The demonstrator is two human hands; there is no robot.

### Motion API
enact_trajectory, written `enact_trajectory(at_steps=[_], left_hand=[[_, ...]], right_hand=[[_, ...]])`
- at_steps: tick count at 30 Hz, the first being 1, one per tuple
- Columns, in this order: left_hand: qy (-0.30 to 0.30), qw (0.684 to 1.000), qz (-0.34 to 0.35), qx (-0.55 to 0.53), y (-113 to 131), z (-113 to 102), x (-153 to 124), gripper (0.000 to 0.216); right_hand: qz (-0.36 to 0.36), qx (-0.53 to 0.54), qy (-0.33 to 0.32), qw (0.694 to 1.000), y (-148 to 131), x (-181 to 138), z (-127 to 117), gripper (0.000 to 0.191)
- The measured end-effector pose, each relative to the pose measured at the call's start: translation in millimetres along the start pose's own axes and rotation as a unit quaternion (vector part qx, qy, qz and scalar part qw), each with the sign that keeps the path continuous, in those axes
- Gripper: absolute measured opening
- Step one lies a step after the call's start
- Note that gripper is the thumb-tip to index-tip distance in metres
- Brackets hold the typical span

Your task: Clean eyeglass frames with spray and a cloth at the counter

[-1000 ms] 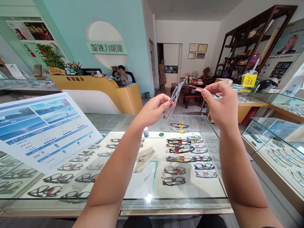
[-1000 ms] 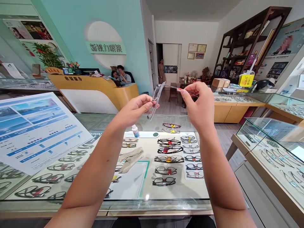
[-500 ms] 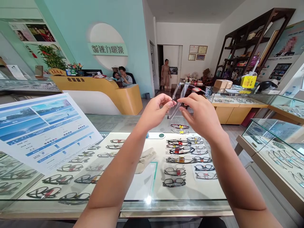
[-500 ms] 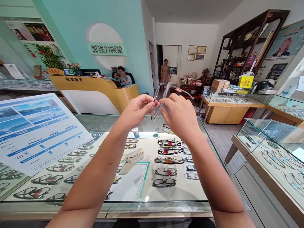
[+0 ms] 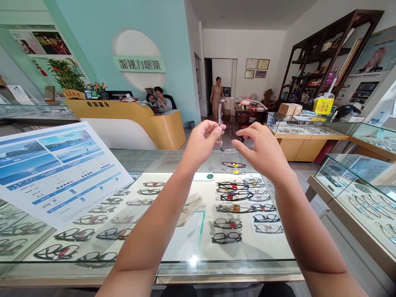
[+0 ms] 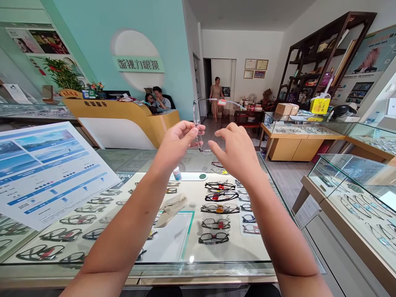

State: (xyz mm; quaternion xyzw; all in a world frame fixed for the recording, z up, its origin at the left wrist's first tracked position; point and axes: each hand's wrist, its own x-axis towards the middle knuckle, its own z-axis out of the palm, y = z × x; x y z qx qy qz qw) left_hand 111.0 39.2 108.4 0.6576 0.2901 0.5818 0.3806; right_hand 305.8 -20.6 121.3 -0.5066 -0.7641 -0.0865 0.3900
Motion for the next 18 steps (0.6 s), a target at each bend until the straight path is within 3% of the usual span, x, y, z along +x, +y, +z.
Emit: enact_trajectory(at_steps=[3,7,13,15,18], left_hand=[[-0.043,0.999,-0.020,-0.024,1,10,-5,0.037],[-0.068,0.995,-0.050,-0.056,4,17,-10,0.039],[-0.015,0.996,-0.041,-0.073,2,18,-7,0.033],[-0.013,0.996,-0.066,-0.064,-2,16,-3,0.028],[-0.080,0.987,-0.133,-0.035,-9,10,3,0.031]], right_hand=[[-0.012,0.072,0.010,0.997,-3,1,8,0.035],[-0.008,0.140,-0.026,0.990,-5,3,13,0.020],[0.031,0.213,-0.004,0.976,0,5,14,0.023],[0.035,0.239,-0.011,0.970,1,6,12,0.024],[0.006,0.230,-0.056,0.971,-2,4,5,0.023]])
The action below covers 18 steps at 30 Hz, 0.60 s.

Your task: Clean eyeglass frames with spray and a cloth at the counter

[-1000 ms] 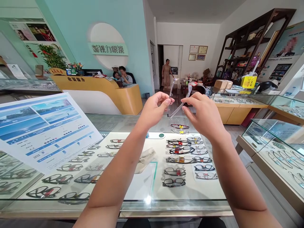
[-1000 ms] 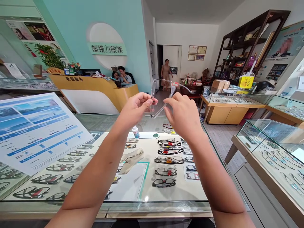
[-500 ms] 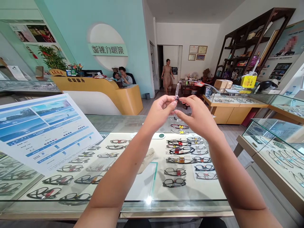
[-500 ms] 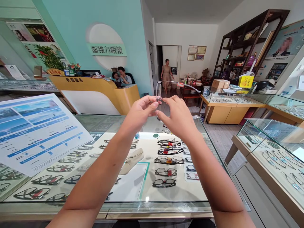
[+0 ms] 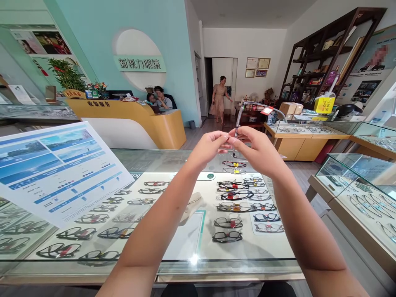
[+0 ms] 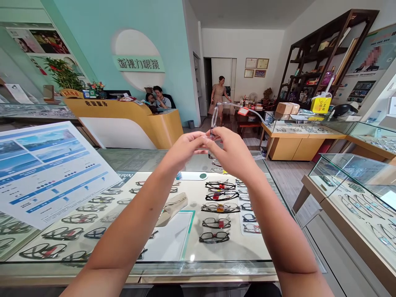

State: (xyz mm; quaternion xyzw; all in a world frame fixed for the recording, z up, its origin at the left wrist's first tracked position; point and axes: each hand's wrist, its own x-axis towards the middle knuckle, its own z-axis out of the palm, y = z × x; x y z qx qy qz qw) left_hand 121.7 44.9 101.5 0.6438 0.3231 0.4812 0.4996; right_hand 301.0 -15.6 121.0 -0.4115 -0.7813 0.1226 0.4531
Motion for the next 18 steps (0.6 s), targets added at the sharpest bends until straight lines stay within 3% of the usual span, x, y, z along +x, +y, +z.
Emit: enact_trajectory(at_steps=[3,8,18], left_hand=[[-0.047,0.998,-0.025,0.015,-3,-6,4,0.047],[-0.062,0.996,-0.056,0.006,-7,-13,7,0.059],[-0.092,0.991,-0.079,-0.055,-7,-17,8,0.048]], right_hand=[[-0.025,-0.074,-0.053,0.996,-8,-4,-5,0.020],[-0.037,-0.136,-0.081,0.987,-13,-7,-7,0.017],[-0.056,-0.140,-0.082,0.985,-15,-9,-8,0.023]])
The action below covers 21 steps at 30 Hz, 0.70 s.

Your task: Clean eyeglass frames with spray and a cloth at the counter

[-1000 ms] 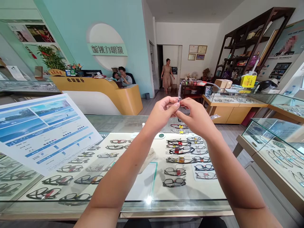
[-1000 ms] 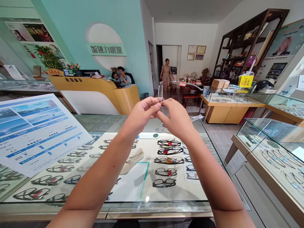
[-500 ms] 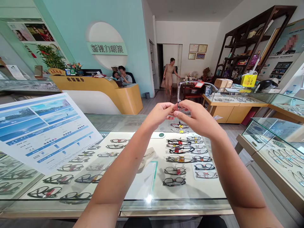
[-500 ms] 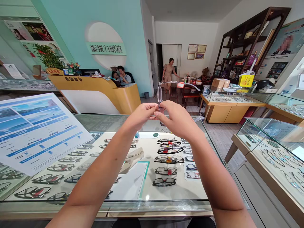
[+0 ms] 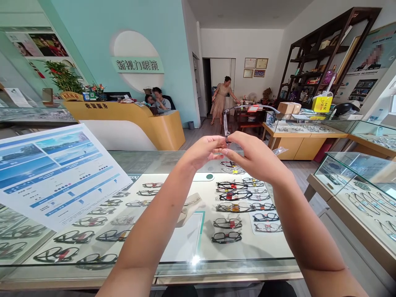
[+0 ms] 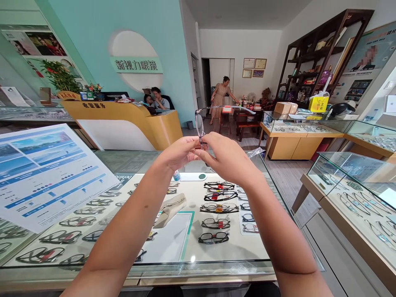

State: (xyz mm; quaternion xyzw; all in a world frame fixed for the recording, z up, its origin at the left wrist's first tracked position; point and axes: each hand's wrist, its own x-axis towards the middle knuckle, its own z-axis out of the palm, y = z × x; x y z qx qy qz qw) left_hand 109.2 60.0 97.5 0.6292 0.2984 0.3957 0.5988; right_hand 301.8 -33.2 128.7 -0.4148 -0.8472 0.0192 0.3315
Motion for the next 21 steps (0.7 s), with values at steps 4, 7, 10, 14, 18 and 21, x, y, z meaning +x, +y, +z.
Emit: enact_trajectory(at_steps=[4,7,10,14,18,21], left_hand=[[0.015,1.000,-0.003,-0.015,-1.3,0.8,0.7,0.051],[0.032,0.999,-0.005,-0.028,-3.7,0.7,2.5,0.054],[0.036,0.999,-0.004,-0.033,-5.0,0.5,3.3,0.055],[0.033,0.999,0.018,-0.030,-2.8,2.9,1.7,0.055],[0.030,0.999,0.028,-0.006,1.1,6.0,-1.4,0.053],[0.018,1.000,0.017,0.016,2.6,4.0,-2.8,0.048]], right_hand=[[-0.003,0.003,0.006,1.000,-1.2,0.1,1.2,0.019],[0.001,-0.011,0.002,1.000,-1.8,0.7,3.1,0.019],[0.002,-0.016,0.001,1.000,-2.0,0.7,3.6,0.019],[-0.002,-0.020,0.001,1.000,-1.2,-0.4,1.1,0.020],[-0.005,-0.021,0.002,1.000,-0.8,-0.9,-2.2,0.020],[-0.006,-0.020,-0.004,1.000,-1.3,-1.5,-4.9,0.022]])
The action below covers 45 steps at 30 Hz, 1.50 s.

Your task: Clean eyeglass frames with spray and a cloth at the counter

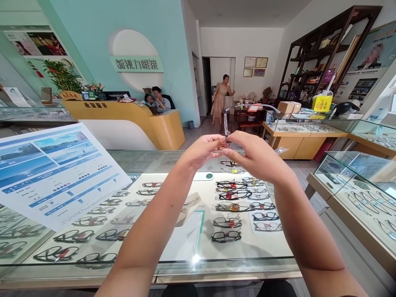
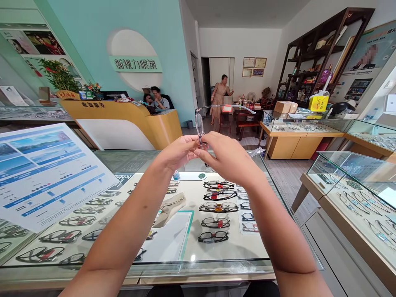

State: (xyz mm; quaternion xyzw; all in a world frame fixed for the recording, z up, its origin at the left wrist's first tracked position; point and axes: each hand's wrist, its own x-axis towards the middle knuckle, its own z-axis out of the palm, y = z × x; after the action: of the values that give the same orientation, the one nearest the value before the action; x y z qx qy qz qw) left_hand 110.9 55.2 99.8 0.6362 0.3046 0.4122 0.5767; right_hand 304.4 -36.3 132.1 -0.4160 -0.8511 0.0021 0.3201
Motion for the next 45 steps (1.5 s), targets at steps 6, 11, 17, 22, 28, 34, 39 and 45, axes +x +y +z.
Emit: enact_trajectory(at_steps=[6,11,17,22,28,34,39,45], left_hand=[[-0.118,0.991,-0.026,0.063,2,-13,-1,0.039],[-0.210,0.966,-0.071,0.133,6,-15,-3,0.026],[-0.324,0.922,-0.101,0.185,-3,-19,-2,0.012],[-0.362,0.899,-0.136,0.204,-2,-18,-4,0.021],[-0.359,0.894,-0.154,0.219,-3,-15,-3,0.035],[-0.361,0.899,-0.140,0.204,-11,-22,2,0.030],[-0.418,0.870,-0.133,0.224,-14,-25,6,0.031],[-0.414,0.882,-0.128,0.188,-20,-25,5,0.036]], right_hand=[[-0.009,0.034,-0.057,0.998,-2,-10,-15,0.024],[-0.040,0.054,-0.155,0.986,-8,-20,-27,0.021],[-0.053,0.058,-0.217,0.973,-16,-21,-22,0.019],[-0.060,0.029,-0.245,0.967,-22,-21,-16,0.015],[-0.050,0.032,-0.248,0.967,-25,-21,-14,0.012],[-0.015,0.018,-0.280,0.960,-29,-19,-13,0.020],[-0.005,0.034,-0.306,0.952,-33,-17,-15,0.027],[-0.006,0.036,-0.299,0.954,-34,-18,-16,0.025]])
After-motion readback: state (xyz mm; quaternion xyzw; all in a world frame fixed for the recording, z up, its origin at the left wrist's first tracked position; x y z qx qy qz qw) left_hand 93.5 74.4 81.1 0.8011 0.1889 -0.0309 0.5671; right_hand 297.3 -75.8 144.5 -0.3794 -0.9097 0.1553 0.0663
